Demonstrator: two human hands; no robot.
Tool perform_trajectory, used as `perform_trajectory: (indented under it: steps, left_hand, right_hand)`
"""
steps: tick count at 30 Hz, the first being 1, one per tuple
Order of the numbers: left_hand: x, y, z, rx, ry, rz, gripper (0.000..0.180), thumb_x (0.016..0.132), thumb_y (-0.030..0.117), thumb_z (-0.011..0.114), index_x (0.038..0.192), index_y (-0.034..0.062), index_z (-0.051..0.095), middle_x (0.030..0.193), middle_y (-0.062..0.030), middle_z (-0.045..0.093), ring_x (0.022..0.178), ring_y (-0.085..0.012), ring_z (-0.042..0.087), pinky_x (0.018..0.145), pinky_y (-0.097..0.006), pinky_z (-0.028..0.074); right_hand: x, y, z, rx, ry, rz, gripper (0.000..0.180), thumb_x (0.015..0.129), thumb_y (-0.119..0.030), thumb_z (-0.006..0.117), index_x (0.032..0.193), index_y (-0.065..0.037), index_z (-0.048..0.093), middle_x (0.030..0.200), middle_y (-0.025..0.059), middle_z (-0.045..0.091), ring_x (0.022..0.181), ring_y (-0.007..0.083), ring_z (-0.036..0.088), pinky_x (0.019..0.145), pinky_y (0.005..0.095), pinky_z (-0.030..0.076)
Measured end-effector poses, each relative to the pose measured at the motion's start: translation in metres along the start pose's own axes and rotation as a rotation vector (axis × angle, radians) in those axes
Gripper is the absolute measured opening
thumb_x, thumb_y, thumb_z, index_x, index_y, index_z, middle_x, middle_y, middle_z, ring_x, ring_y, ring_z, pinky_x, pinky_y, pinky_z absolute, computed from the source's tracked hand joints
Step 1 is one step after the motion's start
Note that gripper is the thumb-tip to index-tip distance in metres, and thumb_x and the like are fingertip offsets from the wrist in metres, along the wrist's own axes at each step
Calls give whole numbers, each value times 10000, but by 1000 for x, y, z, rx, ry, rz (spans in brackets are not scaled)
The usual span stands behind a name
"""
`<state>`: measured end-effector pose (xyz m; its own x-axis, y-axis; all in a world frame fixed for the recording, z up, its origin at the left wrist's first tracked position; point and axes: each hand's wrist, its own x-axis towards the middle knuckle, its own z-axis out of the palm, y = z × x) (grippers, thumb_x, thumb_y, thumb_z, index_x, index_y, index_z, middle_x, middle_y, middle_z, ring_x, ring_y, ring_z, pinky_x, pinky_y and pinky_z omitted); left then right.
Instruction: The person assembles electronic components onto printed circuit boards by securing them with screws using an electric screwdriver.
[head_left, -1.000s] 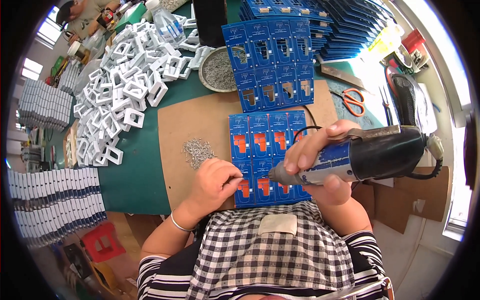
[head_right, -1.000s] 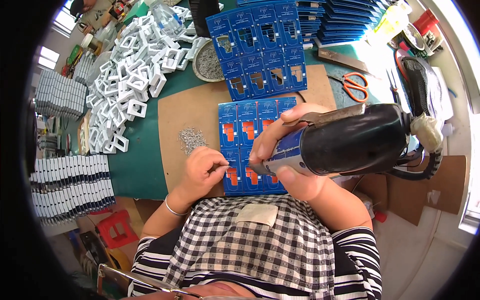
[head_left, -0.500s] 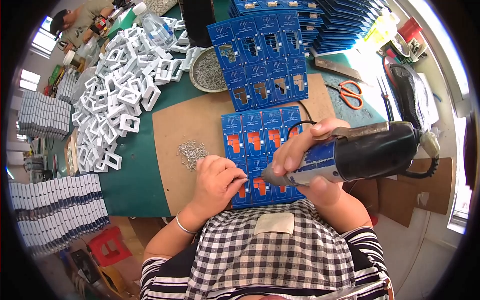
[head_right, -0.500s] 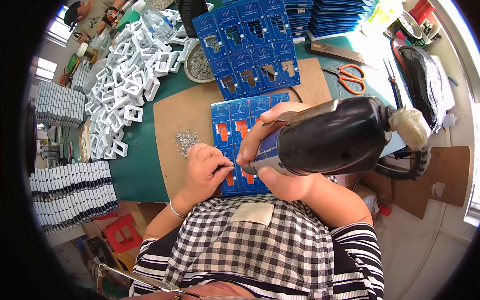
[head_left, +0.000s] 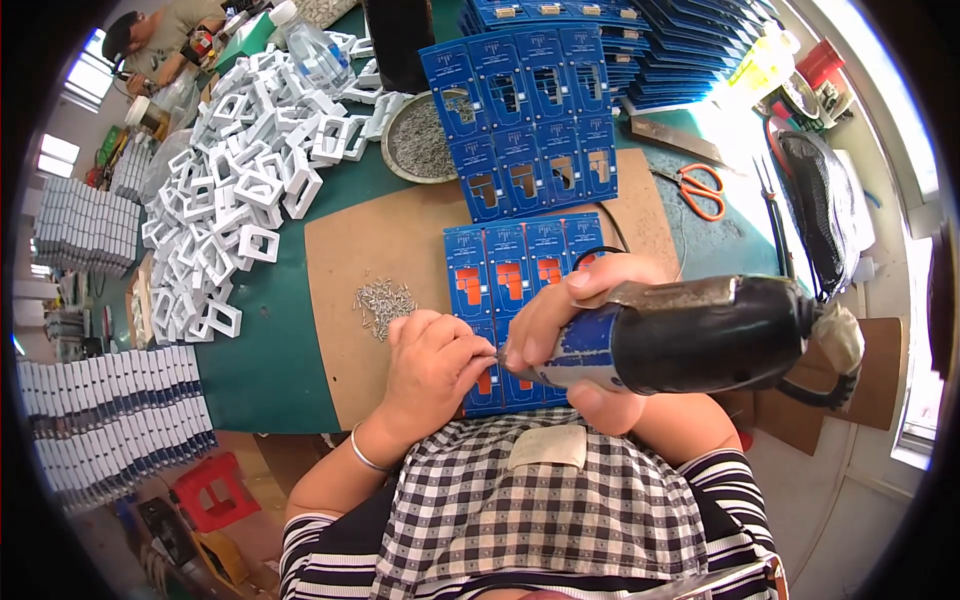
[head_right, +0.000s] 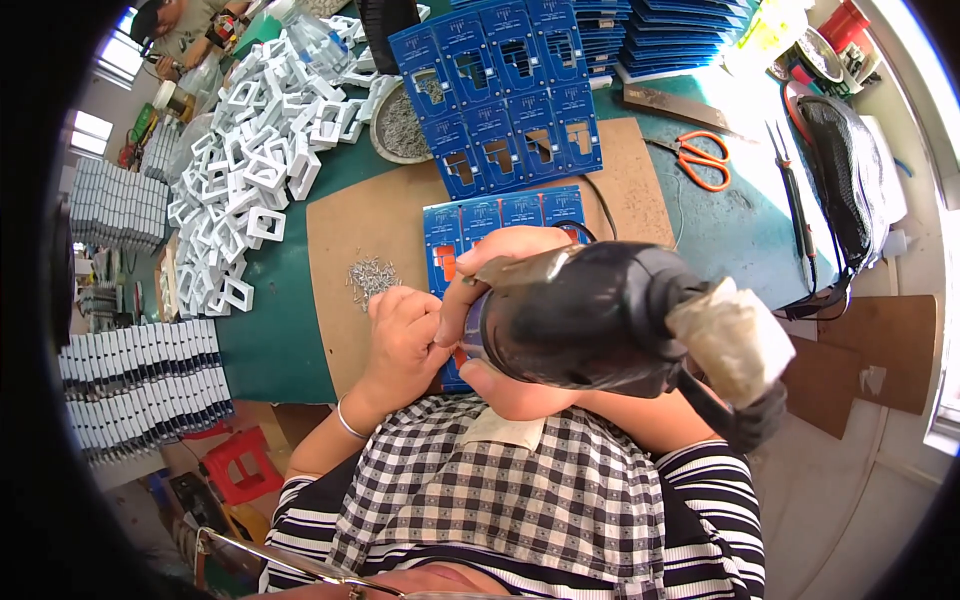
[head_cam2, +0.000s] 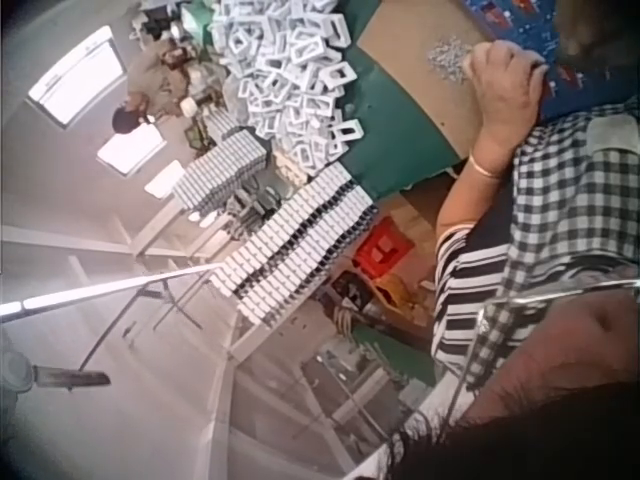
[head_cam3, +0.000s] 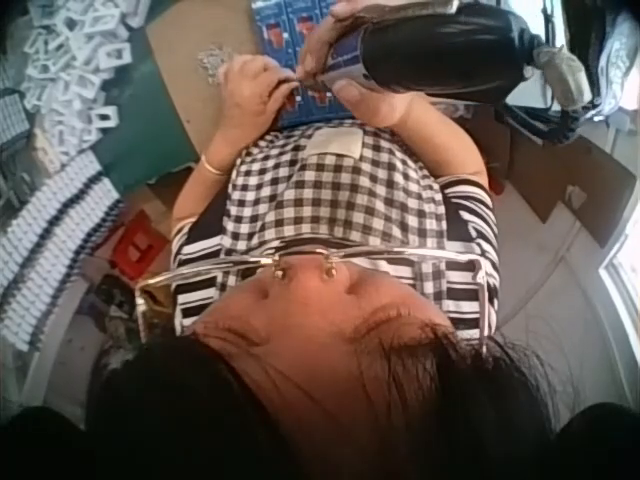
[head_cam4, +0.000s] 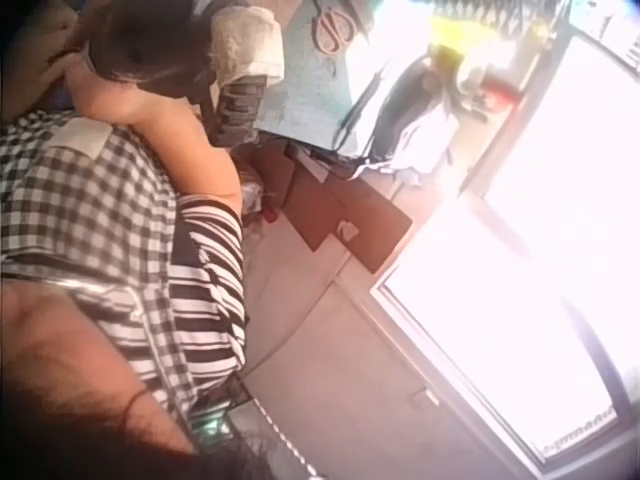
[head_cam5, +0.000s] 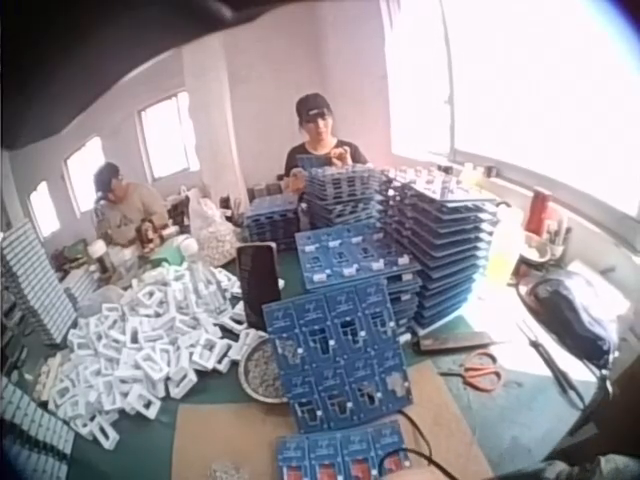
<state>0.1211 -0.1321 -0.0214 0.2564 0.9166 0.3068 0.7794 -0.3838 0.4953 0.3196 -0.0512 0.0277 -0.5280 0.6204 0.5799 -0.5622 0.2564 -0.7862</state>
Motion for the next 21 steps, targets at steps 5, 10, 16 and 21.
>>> perform_trajectory:
  steps: [5,10,16,21]
  left_hand:
    - [0,0,-1,-38,13,-11,157,715,144,751,850,146,670,879,25,570,915,-205,506,832,-375,338]
    - [1,-4,-7,-50,-11,9,140,725,138,741,844,152,669,868,27,575,913,-205,512,831,-373,338]
    - [6,-12,-15,-54,73,-28,156,727,142,736,867,153,667,872,16,586,894,-208,541,831,-385,345]
    - [3,-10,-10,-27,144,47,185,704,146,731,874,150,658,901,15,579,916,-201,537,837,-388,338]
  right_hand:
    - [3,3,0,-44,-43,31,631,732,-28,654,1277,-56,336,887,162,600,805,283,650,741,420,553]
    - [4,-1,14,-318,-30,55,652,686,18,644,1259,-59,343,876,154,613,790,263,653,702,368,553]
    - [0,12,33,-328,187,220,394,658,-178,783,999,-48,635,949,100,642,819,287,637,704,348,516]
    - [0,23,29,-342,83,178,531,626,-265,811,1036,4,607,976,145,642,862,309,650,762,365,526]
